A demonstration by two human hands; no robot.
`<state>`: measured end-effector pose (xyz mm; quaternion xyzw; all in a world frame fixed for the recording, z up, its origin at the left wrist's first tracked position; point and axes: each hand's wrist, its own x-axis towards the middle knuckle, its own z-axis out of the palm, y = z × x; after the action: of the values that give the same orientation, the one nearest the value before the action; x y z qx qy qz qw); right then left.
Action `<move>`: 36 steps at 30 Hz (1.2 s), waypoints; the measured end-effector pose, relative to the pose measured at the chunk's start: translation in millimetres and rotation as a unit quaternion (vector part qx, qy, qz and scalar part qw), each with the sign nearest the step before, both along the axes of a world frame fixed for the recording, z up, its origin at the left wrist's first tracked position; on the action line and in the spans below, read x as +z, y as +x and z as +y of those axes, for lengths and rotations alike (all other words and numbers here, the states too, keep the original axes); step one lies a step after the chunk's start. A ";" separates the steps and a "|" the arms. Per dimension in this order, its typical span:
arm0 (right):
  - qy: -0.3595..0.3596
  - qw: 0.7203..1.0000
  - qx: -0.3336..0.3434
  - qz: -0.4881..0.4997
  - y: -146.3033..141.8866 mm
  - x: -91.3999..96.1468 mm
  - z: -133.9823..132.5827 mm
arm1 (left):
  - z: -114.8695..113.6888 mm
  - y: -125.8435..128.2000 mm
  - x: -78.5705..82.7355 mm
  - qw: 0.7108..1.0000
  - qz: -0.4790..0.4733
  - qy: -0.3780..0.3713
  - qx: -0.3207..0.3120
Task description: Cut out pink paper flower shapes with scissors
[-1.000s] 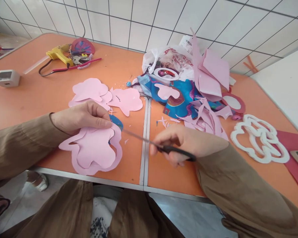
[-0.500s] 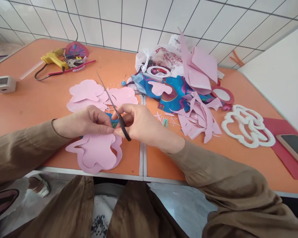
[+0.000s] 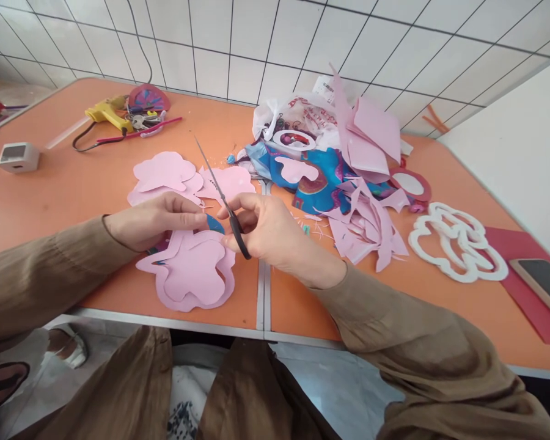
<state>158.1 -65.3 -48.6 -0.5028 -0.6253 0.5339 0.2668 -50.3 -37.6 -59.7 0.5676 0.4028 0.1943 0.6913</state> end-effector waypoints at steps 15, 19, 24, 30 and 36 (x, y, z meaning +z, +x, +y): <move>0.018 0.999 -0.028 0.004 4.8 -2.8 3.6 | -10.2 6.0 5.6 0.956 0.165 0.243 0.027; 0.019 0.999 -0.028 0.000 4.0 -1.7 3.5 | -11.7 5.7 5.7 0.952 0.169 0.255 0.036; 0.023 0.999 -0.023 0.003 3.1 -0.7 2.9 | -11.1 5.0 6.9 0.962 0.163 0.218 0.030; 0.019 1.000 -0.020 0.002 2.8 0.4 2.9 | -10.2 5.4 7.7 0.977 0.139 0.157 0.024; 0.013 1.000 -0.016 -0.001 4.0 1.0 3.8 | -7.3 3.0 1.5 0.989 0.083 0.119 0.031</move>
<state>162.0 -61.5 -47.7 -0.5097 -0.6244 0.5209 0.2811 -47.3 -44.8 -58.2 0.6473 0.4505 0.2143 0.5763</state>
